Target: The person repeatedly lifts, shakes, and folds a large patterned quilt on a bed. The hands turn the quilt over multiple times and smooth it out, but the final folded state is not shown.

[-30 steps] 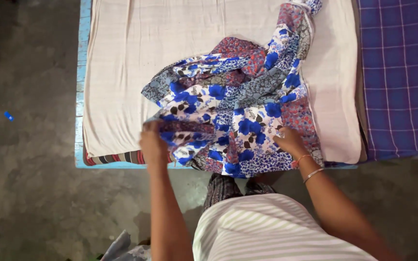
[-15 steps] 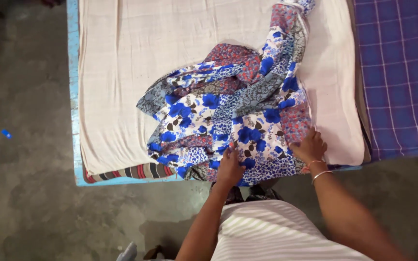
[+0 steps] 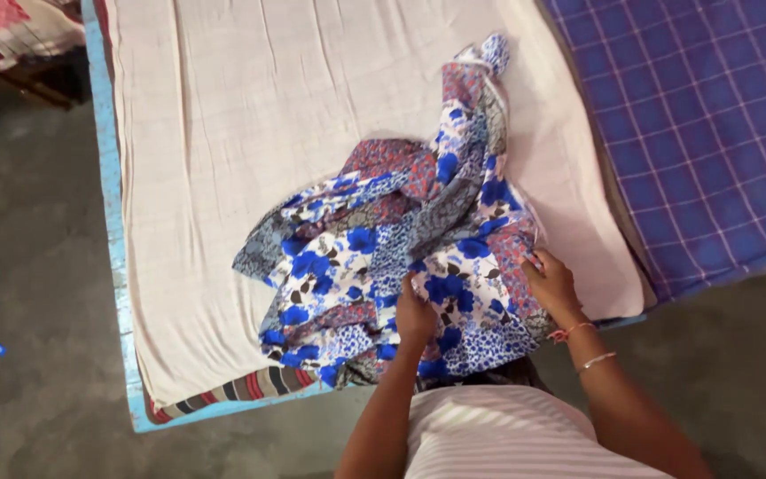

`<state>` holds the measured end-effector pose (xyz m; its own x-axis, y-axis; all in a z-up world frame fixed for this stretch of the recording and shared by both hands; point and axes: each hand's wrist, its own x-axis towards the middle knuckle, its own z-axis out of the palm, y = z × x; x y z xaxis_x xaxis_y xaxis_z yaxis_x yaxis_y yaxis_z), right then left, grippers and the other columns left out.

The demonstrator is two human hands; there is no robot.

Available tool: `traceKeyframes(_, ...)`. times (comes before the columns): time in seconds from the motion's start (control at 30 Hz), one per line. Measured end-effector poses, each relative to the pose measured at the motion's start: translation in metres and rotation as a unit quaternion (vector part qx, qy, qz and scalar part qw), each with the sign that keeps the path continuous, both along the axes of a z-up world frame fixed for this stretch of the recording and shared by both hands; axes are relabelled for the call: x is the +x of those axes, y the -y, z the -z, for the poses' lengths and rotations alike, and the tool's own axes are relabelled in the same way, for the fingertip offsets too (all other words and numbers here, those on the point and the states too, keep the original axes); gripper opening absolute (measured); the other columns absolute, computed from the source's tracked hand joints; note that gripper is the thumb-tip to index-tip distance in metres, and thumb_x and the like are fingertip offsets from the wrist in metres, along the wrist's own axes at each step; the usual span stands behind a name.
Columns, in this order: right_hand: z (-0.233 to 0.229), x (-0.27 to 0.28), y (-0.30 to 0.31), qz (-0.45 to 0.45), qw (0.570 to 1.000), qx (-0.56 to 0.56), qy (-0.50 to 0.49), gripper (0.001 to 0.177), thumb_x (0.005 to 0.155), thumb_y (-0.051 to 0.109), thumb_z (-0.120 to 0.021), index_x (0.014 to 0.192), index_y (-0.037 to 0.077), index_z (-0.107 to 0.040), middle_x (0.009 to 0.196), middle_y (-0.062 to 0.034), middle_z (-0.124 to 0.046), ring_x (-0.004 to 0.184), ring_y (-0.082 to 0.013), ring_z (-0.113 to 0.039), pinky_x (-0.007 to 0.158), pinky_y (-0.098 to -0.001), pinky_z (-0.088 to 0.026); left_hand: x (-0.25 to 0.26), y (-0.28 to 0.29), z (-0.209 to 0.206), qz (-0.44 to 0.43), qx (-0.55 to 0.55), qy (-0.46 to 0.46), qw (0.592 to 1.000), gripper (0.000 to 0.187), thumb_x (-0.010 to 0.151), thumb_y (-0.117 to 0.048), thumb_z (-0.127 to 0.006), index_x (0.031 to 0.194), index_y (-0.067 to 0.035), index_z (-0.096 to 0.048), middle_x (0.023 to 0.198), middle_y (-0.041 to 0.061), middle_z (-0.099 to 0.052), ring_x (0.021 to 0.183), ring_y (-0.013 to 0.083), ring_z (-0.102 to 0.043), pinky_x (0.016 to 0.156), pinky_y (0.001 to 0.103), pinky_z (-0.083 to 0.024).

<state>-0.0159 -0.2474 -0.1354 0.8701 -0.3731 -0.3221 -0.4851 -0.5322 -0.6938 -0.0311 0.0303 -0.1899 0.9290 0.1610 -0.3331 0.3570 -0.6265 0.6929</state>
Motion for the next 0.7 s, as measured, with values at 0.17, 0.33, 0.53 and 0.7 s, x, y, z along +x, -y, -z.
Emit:
traceKeyframes(0.17,-0.044,0.035,0.047,-0.043,0.996,0.017,0.075,0.036,0.093,0.037,-0.071,0.111,0.007,-0.072,0.066,-0.0092,-0.065,0.059,-0.0172,-0.060,0.057,-0.0356,-0.048,0.006,0.069,-0.022,-0.080,-0.073,0.021,0.994,0.072,0.082,-0.016,-0.071,0.145,-0.013,-0.036,0.092,0.021,-0.072,0.083,0.0417,-0.069,0.072,0.052,-0.052)
traceKeyframes(0.33,-0.085,0.075,0.122,-0.118,0.969,0.058,0.207,0.036,0.099,0.035,-0.069,0.112,0.002,-0.071,0.077,-0.0029,-0.068,0.067,-0.0088,-0.059,0.060,-0.0298,-0.047,0.011,0.172,-0.027,-0.127,-0.230,-0.002,0.965,0.062,0.084,-0.021,-0.072,0.138,-0.007,-0.043,0.083,0.018,-0.066,0.066,0.0367,-0.064,0.063,0.051,-0.048)
traceKeyframes(0.53,-0.156,0.077,0.198,-0.048,0.954,0.092,0.281,0.027,0.100,0.024,-0.072,0.117,0.003,-0.074,0.083,0.0020,-0.071,0.071,-0.0022,-0.057,0.059,-0.0237,-0.045,0.028,0.250,-0.096,-0.076,-0.150,0.162,0.972,0.047,0.083,-0.016,-0.071,0.125,-0.004,-0.055,0.077,0.014,-0.066,0.067,0.0318,-0.065,0.064,0.046,-0.052)
traceKeyframes(0.7,-0.174,0.065,0.237,0.000,0.948,0.033,0.316,0.022,0.099,0.017,-0.078,0.110,0.000,-0.073,0.083,-0.0001,-0.068,0.070,-0.0049,-0.059,0.059,-0.0253,-0.046,0.028,0.265,-0.107,0.028,-0.083,0.090,0.992,0.043,0.081,-0.019,-0.070,0.122,-0.007,-0.061,0.082,0.019,-0.070,0.077,0.0384,-0.068,0.072,0.051,-0.053)
